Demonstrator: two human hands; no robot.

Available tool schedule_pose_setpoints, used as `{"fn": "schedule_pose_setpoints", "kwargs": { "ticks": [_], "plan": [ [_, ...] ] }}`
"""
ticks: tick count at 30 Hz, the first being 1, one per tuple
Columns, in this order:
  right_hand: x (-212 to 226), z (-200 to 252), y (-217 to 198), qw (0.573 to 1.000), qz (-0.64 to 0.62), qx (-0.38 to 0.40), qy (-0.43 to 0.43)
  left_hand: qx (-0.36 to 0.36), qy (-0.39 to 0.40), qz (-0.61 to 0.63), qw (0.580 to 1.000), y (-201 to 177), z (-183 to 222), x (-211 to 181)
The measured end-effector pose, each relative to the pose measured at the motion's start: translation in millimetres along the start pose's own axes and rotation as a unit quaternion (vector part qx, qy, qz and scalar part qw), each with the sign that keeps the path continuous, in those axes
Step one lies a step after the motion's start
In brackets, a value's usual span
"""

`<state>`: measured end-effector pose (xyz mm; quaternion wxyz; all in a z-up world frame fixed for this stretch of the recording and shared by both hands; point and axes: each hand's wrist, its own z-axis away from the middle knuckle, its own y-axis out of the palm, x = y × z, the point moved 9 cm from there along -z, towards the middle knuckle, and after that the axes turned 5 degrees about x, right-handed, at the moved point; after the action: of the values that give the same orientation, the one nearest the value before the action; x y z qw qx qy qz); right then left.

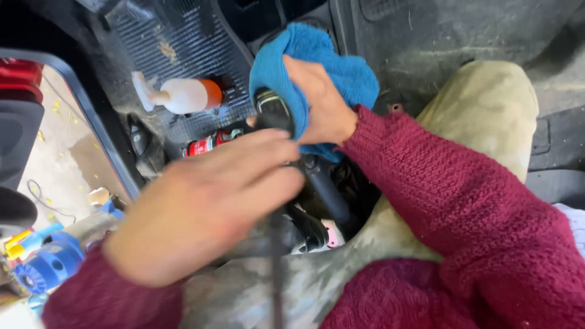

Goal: Cleaning the gear shift and center console area of a car using a spray, brush, and cloth.

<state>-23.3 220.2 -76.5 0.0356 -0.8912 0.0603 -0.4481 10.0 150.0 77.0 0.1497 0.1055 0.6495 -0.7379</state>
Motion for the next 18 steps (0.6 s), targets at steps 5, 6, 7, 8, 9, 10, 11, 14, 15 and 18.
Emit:
{"fn": "schedule_pose_setpoints", "kwargs": {
  "ticks": [5, 6, 7, 8, 9, 10, 11, 14, 15, 18],
  "plan": [
    [-1.3, 2.5, -2.8, 1.0, 0.011, 0.005, 0.01, -0.03, -0.066, 0.033, 0.997, -12.2, -4.0, 15.3],
    [-1.1, -4.2, -3.0, 1.0, 0.014, 0.003, -0.005, -0.08, -0.081, 0.026, 0.993, -20.1, -4.2, 16.6],
    [-0.1, -4.7, 1.5, 1.0, 0.009, 0.006, -0.013, -0.082, -0.087, 0.019, 0.993, -18.9, -0.8, 16.3],
    [-1.0, -2.5, 0.7, 1.0, -0.002, 0.0, -0.009, -0.044, -0.051, 0.056, 0.996, -9.5, -3.1, 12.2],
    [-2.3, 0.4, -0.6, 1.0, -0.013, -0.005, -0.004, -0.005, -0.015, 0.093, 0.996, 0.2, -5.2, 7.4],
    [-4.6, -0.7, -2.1, 1.0, -0.011, -0.007, -0.002, -0.005, -0.012, 0.094, 0.996, -2.8, -7.8, 8.7],
    [-7.4, -1.4, -2.0, 1.0, 0.012, -0.002, 0.003, -0.05, -0.013, 0.056, 0.997, -13.4, -9.0, 10.4],
    [-7.7, 3.0, 1.2, 0.999, 0.029, 0.005, 0.025, -0.083, -0.031, 0.052, 0.995, -19.2, -5.1, 10.8],
    [-7.9, 1.8, 0.0, 0.999, 0.033, 0.005, 0.03, -0.079, -0.042, 0.075, 0.993, -17.8, -4.4, 12.8],
    [18.4, -10.5, -7.5, 0.998, 0.004, -0.023, -0.06, -0.029, -0.009, 0.066, 0.997, -9.6, -6.4, 8.7]
  ]
}}
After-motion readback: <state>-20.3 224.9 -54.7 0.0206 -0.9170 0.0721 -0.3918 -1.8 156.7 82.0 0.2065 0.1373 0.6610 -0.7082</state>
